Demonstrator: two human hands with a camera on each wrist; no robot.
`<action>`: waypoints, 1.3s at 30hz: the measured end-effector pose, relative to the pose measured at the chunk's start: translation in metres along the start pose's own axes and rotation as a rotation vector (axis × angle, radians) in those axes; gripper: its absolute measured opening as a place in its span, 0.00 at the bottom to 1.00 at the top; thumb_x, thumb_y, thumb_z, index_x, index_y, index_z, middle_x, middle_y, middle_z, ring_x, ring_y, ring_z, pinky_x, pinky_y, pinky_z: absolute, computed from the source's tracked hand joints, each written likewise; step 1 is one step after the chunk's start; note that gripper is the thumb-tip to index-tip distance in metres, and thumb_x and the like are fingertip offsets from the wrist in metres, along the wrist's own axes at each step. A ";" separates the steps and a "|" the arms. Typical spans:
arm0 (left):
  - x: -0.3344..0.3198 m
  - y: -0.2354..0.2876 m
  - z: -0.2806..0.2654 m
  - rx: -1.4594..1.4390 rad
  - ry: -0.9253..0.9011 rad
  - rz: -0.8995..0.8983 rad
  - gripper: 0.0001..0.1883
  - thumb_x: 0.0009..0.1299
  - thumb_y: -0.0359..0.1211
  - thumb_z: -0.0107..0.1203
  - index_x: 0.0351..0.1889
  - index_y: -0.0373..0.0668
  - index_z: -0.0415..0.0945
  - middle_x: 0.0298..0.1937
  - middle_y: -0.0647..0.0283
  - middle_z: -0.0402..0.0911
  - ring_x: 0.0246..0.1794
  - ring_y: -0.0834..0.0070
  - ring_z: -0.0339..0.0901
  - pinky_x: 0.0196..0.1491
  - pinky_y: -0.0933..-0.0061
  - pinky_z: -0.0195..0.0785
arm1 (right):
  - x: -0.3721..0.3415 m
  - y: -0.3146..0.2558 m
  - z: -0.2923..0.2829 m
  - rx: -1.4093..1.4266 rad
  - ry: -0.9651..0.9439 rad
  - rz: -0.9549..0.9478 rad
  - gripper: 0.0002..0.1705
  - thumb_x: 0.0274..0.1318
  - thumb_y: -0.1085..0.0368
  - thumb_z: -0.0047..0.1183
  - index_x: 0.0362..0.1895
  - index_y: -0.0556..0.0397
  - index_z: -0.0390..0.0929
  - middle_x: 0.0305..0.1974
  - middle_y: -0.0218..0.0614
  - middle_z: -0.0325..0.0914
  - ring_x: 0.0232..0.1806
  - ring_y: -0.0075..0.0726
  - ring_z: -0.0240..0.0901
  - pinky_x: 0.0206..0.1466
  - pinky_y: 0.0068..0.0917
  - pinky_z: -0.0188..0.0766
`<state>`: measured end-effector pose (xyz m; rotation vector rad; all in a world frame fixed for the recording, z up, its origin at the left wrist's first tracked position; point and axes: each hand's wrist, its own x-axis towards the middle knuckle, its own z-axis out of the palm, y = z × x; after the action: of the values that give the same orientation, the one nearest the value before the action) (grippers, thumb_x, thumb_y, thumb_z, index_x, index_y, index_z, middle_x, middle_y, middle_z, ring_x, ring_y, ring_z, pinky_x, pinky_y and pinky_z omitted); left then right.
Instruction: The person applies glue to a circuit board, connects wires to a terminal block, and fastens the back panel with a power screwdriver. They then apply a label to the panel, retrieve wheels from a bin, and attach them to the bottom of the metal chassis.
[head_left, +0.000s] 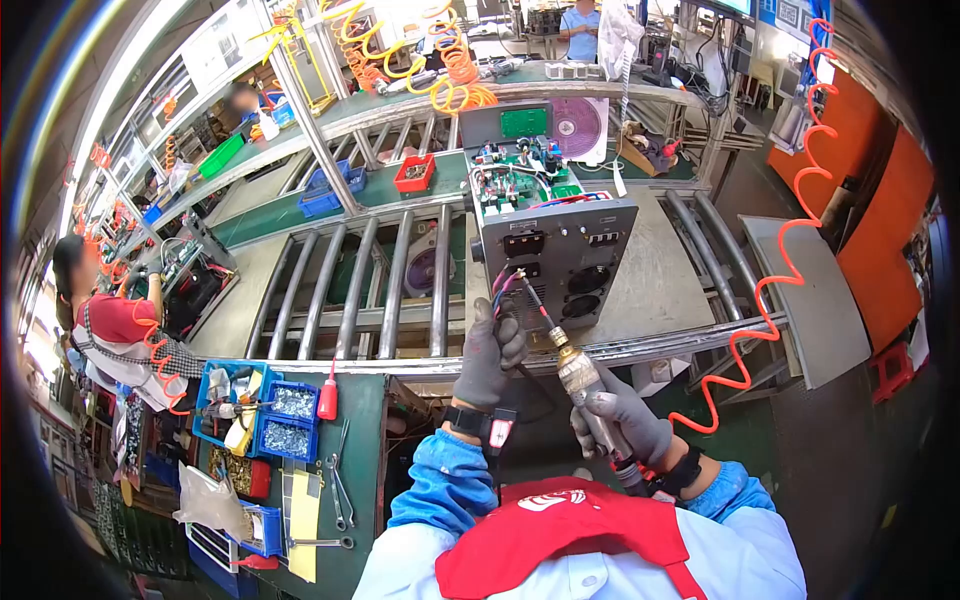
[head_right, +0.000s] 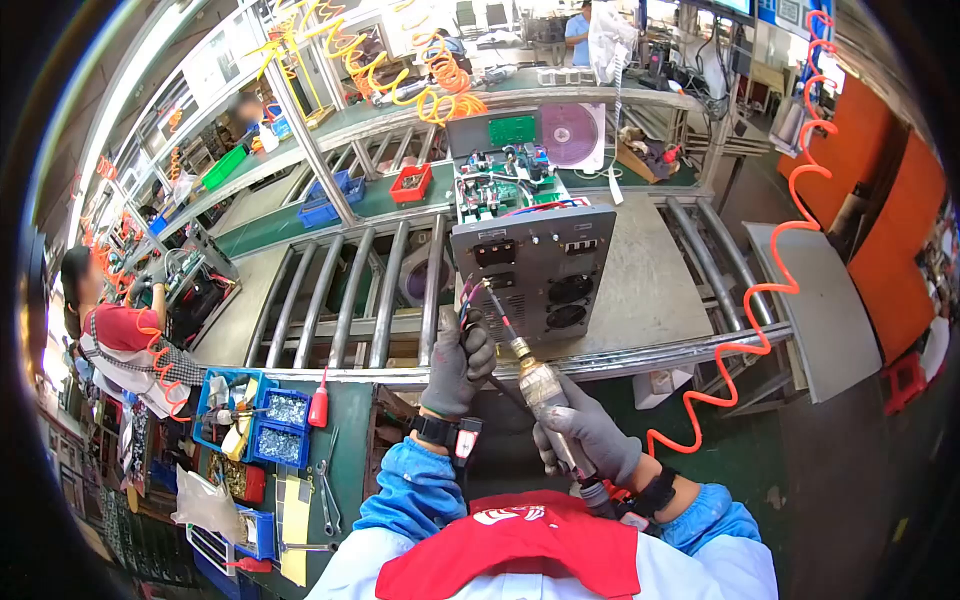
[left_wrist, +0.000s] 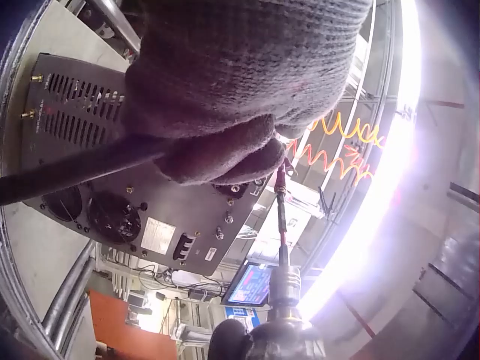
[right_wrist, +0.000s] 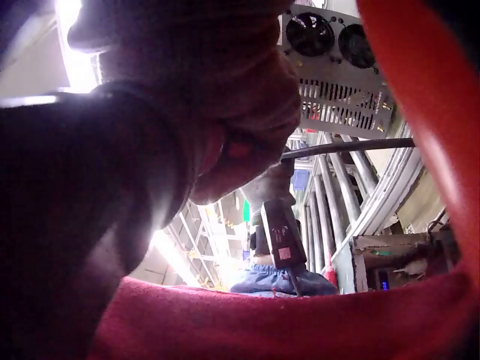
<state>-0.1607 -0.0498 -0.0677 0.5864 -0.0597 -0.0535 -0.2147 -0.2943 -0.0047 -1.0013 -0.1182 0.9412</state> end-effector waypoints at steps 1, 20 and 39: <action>0.001 -0.001 0.001 0.007 -0.029 0.025 0.26 0.74 0.61 0.46 0.47 0.48 0.73 0.19 0.78 0.49 0.15 0.86 0.47 0.16 0.84 0.40 | 0.000 -0.001 0.001 0.001 0.009 -0.005 0.44 0.56 0.57 0.59 0.74 0.38 0.50 0.32 0.40 0.77 0.24 0.35 0.79 0.26 0.34 0.81; 0.039 -0.006 0.017 0.489 0.080 -0.059 0.19 0.79 0.47 0.48 0.50 0.41 0.76 0.22 0.76 0.65 0.13 0.89 0.59 0.15 0.84 0.47 | 0.033 -0.023 0.011 -0.170 0.086 -0.078 0.43 0.61 0.59 0.54 0.77 0.37 0.48 0.30 0.36 0.74 0.24 0.31 0.74 0.25 0.32 0.78; 0.069 -0.019 -0.084 1.322 -0.103 0.495 0.18 0.64 0.26 0.61 0.53 0.38 0.73 0.43 0.54 0.81 0.42 0.62 0.80 0.45 0.65 0.75 | 0.061 -0.004 0.017 0.311 0.087 0.030 0.26 0.68 0.41 0.48 0.49 0.52 0.71 0.32 0.37 0.77 0.25 0.33 0.78 0.27 0.35 0.80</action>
<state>-0.0863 -0.0241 -0.1454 1.8711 -0.3528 0.4756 -0.1831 -0.2394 -0.0117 -0.7554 0.1142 0.9097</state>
